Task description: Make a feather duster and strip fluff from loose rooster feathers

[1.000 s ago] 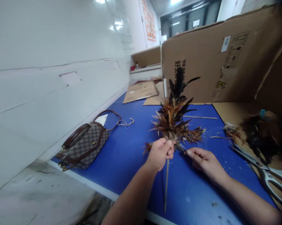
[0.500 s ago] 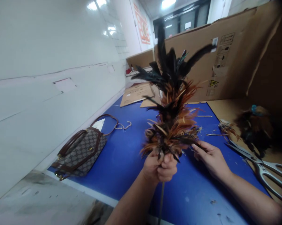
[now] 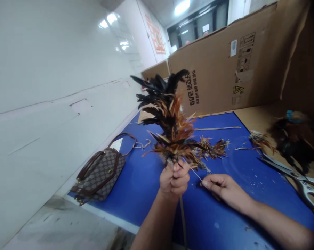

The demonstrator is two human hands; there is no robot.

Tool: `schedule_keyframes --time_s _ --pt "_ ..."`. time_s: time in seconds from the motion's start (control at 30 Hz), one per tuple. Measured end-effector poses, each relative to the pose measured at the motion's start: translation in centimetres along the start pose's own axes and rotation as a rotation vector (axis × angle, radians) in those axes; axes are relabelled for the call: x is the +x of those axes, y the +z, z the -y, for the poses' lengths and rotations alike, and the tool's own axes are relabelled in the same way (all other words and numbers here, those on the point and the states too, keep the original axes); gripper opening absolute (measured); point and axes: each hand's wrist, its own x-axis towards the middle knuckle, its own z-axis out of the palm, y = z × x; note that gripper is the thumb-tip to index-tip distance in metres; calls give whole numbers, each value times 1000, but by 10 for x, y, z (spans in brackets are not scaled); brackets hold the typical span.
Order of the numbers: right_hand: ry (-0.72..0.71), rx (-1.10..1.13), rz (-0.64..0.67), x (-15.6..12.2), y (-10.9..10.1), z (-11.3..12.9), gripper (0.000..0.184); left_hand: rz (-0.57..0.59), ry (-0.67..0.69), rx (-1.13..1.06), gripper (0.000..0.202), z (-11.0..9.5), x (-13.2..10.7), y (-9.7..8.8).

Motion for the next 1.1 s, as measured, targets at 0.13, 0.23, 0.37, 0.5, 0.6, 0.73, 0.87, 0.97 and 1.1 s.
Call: schedule_keyframes --time_s 0.13,0.23,0.37,0.5,0.6,0.73,0.87,0.97,1.1 --pt "0 -40 -70 1 -16 -4 52 -92 118 156 28 -10 13 -4" --pt "-20 -84 -129 2 -24 -5 54 -206 206 298 30 -12 24 -8" --pt "-92 -160 -169 2 -23 -1 53 -340 308 448 40 -3 34 -15" --pt "-164 -243 -170 1 -18 1 50 -421 372 516 43 6 37 -17" --pt "-205 -286 -164 -2 -17 3 49 -446 388 531 44 9 38 -16" --pt "-280 -305 -161 -8 -16 7 44 -459 395 534 44 12 39 -17" --pt "-356 -334 -182 -11 -17 8 37 -481 400 535 43 15 41 -19" --pt "-413 -355 -166 -13 -16 9 33 -506 399 581 44 18 41 -17" --pt "-476 -390 -123 -16 -13 12 29 -553 390 662 49 21 41 -13"
